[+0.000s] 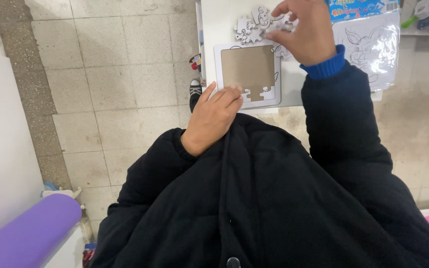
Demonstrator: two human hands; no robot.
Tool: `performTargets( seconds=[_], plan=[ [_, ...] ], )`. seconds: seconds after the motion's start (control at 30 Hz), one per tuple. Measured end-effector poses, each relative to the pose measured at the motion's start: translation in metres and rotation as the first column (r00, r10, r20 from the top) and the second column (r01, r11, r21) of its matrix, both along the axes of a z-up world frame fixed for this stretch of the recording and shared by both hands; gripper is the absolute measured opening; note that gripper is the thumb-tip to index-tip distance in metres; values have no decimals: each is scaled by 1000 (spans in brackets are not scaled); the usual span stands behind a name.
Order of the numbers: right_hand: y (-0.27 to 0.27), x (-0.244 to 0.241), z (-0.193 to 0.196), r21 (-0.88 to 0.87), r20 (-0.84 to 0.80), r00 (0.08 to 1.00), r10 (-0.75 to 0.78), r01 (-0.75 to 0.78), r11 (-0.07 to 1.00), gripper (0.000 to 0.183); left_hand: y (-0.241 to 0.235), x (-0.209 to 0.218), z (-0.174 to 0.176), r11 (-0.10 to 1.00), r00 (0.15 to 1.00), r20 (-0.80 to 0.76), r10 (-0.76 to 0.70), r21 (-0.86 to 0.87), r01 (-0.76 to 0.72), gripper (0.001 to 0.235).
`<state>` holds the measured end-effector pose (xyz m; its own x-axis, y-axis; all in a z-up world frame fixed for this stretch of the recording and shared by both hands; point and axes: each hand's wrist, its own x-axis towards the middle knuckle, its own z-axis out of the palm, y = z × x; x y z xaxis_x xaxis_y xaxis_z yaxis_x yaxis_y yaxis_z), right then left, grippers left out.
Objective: The person assembles a jigsaw puzzle on a white surface. They pick up individual puzzle pieces, examine them, and fit them into the puzzle frame, gradually completing the image.
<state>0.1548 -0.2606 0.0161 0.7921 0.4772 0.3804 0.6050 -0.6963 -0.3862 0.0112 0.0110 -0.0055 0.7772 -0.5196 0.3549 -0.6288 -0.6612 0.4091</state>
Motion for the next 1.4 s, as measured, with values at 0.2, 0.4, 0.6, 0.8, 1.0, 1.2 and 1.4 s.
performTargets(
  seconds=[0.2,0.4,0.6,0.8,1.0,1.2,1.4],
  plan=[
    [-23,-4,-9,-45,-80,997,-15,11,999,28,-2,1,3,999,1000,2,-20,29,19,21],
    [-9,-1,-24,-27,-57,998,28,-30,999,29,-1,-1,5,1000,1000,6,8,9,-8,22],
    [-13,1,-20,68,-193,981,28,-15,998,21,-1,-2,5,1000,1000,-7,2,-7,-3,23],
    [5,-43,27,82,-521,851,67,-28,996,18,-3,-2,4,1000,1000,16,8,3,-8,23],
    [26,-80,18,124,-696,712,98,-14,992,18,-5,-2,7,1000,1000,-20,9,12,-8,19],
    [28,-86,14,129,-581,810,81,-7,992,15,-6,-3,8,1000,1000,-6,6,13,-6,19],
    [32,-92,12,72,-491,870,49,-15,997,16,-7,-5,8,1000,1000,-5,8,20,-8,19]
  ],
)
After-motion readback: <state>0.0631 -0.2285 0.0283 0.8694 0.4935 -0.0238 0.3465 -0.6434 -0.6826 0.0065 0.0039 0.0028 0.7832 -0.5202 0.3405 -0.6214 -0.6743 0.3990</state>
